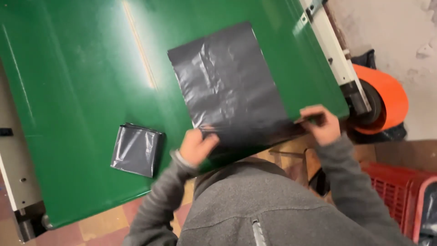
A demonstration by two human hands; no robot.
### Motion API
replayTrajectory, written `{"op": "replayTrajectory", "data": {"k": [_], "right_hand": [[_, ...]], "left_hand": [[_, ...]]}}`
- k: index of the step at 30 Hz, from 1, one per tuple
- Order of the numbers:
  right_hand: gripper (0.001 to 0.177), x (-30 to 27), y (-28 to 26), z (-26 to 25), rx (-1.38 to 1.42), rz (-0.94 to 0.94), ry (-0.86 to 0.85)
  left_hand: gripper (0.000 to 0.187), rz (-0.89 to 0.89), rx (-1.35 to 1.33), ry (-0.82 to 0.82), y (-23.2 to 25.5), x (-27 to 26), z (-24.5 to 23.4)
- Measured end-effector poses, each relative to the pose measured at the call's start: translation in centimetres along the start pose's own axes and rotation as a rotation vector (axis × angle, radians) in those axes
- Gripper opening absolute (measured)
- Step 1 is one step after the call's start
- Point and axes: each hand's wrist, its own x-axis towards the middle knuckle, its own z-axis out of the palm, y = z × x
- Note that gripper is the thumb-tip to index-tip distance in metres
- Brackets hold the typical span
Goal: Folding black plastic bags on a green conveyor belt and placing them into a red storage crate.
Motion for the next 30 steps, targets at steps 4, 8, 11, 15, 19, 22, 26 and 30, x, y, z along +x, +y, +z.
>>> {"op": "replayTrajectory", "data": {"k": [4,8,11,15,19,22,26,30], "right_hand": [[0.050,15.5,-3.0,4.9,0.099,-0.123,-0.261],[0.045,28.8,6.1,8.4,-0.075,-0.102,-0.256],[0.047,33.0,9.2,10.6,-0.284,-0.071,-0.217],[0.055,34.7,3.4,13.7,-0.690,-0.249,-0.161],[0.057,36.6,1.9,16.7,-1.097,-0.623,-0.374],[0.048,38.5,2.3,18.4,-1.299,-0.321,-0.617],[0.040,39.0,2.0,19.6,-1.408,-0.155,-0.731],[0.034,35.0,0.6,18.4,-1.202,-0.203,-0.609]], "left_hand": [[0.023,-0.162,-0.162,0.408,-5.0,8.6,-5.2],[0.026,-0.002,-0.045,0.507,-16.3,16.2,-10.0],[0.033,-0.234,0.131,0.699,-22.9,18.4,-11.4],[0.040,-0.244,0.481,0.702,-23.2,19.3,-11.6],[0.035,-0.347,0.469,0.616,-18.8,19.1,-11.2],[0.044,-0.554,0.711,0.622,-14.3,18.6,-10.6],[0.041,-0.151,0.928,0.684,-7.8,16.7,-4.4],[0.056,-0.299,-0.223,0.372,-15.4,14.6,2.0]]}}
